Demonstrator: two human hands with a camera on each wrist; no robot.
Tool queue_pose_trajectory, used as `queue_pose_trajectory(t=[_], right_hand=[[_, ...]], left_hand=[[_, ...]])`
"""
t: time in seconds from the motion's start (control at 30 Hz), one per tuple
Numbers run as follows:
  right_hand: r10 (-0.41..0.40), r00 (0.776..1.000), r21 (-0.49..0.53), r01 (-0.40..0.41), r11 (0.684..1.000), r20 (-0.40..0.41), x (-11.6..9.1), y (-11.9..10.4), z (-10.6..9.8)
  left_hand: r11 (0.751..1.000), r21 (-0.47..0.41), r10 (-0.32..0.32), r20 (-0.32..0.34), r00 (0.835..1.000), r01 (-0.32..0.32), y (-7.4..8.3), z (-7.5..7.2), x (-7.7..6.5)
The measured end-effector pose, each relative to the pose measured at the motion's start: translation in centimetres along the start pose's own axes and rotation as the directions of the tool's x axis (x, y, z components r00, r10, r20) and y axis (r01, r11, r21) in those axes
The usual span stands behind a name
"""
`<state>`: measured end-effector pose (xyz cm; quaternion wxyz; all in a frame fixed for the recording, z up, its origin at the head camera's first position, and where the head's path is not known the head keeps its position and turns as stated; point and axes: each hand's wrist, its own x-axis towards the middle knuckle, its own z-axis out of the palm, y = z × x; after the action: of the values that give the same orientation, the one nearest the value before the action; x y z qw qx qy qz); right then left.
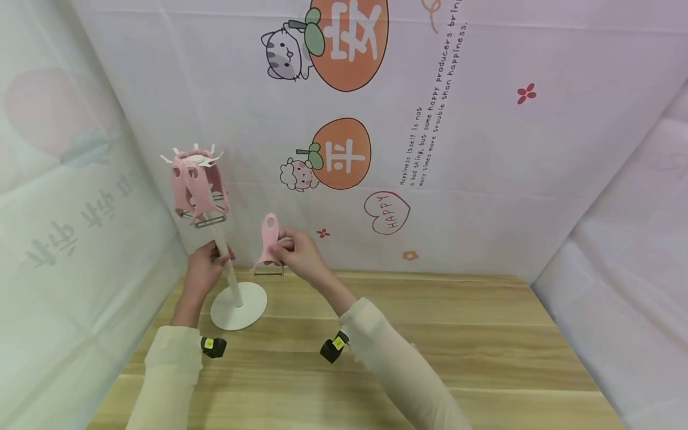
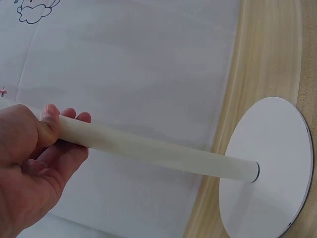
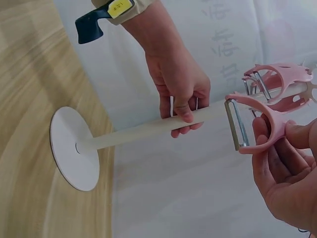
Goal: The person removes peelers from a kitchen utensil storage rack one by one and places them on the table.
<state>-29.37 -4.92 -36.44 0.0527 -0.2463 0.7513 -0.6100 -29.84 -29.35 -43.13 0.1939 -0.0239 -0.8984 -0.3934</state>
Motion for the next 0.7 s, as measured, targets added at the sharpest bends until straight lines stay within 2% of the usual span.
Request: queue_pose_trajectory(t=[0.43, 0.7], right_hand=[[0.126, 0.992, 0.054, -0.126, 0.991, -0.011, -2.7, 2.9, 1.6], [0.206, 0.978, 0.126, -0.202, 0.971, -0.022, -4.4, 5.5, 2.7]], left_hand=[[0.999, -0.01, -0.041, 0.021, 0.999, 0.041, -0.3, -0.2, -0.1], [1.0, -0.004, -0.011, 0.01, 1.0, 0.011, -0.6, 0.1, 0.2]])
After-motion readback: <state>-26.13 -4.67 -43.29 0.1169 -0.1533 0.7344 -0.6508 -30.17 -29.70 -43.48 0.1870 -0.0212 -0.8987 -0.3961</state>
